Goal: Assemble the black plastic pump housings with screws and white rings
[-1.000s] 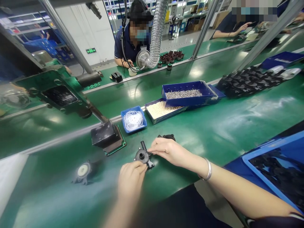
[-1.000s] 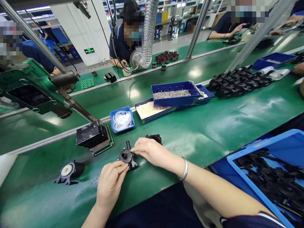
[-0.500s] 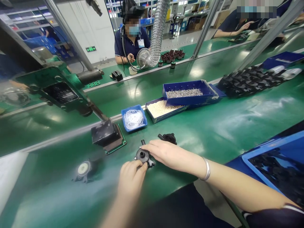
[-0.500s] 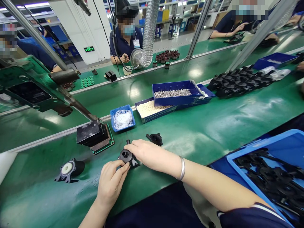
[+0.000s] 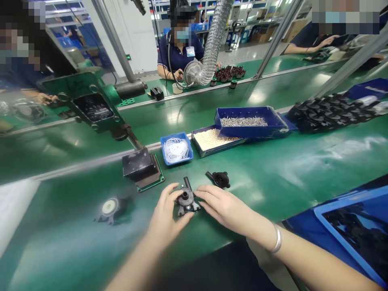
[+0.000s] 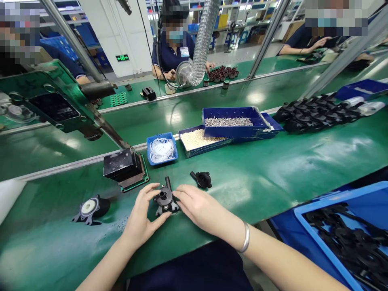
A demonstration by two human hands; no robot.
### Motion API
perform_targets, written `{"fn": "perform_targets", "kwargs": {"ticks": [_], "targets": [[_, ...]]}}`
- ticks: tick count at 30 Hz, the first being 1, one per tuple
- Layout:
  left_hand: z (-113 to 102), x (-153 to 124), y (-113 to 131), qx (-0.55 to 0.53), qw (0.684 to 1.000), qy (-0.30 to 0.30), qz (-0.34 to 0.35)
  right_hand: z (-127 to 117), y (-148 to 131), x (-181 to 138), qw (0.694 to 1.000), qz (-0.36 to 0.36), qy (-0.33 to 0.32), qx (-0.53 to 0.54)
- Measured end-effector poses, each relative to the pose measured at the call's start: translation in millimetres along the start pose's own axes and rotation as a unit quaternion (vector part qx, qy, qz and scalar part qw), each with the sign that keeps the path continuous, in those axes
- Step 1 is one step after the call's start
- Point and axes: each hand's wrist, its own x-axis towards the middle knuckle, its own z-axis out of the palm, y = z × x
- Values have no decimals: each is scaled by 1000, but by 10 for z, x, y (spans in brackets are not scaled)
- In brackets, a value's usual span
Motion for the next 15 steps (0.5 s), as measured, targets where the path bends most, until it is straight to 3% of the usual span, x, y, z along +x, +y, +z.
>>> {"fn": "perform_targets", "kwargs": {"ticks": [2,6,10,15], "targets": [[31,42,-52,-36,999,-29,-4,114,5,-65,998,-22,18,-57],[122,34,-143,-87,996,-23,-16,223,17,-137,986,-75,8,-151],[185,-5,-186,-118,993,-13,-12,259,17,-86,987,-63,20,-145],[208,11,-231,-139,990,2,32,363,47,-20,982,-73,91,-151]]}}
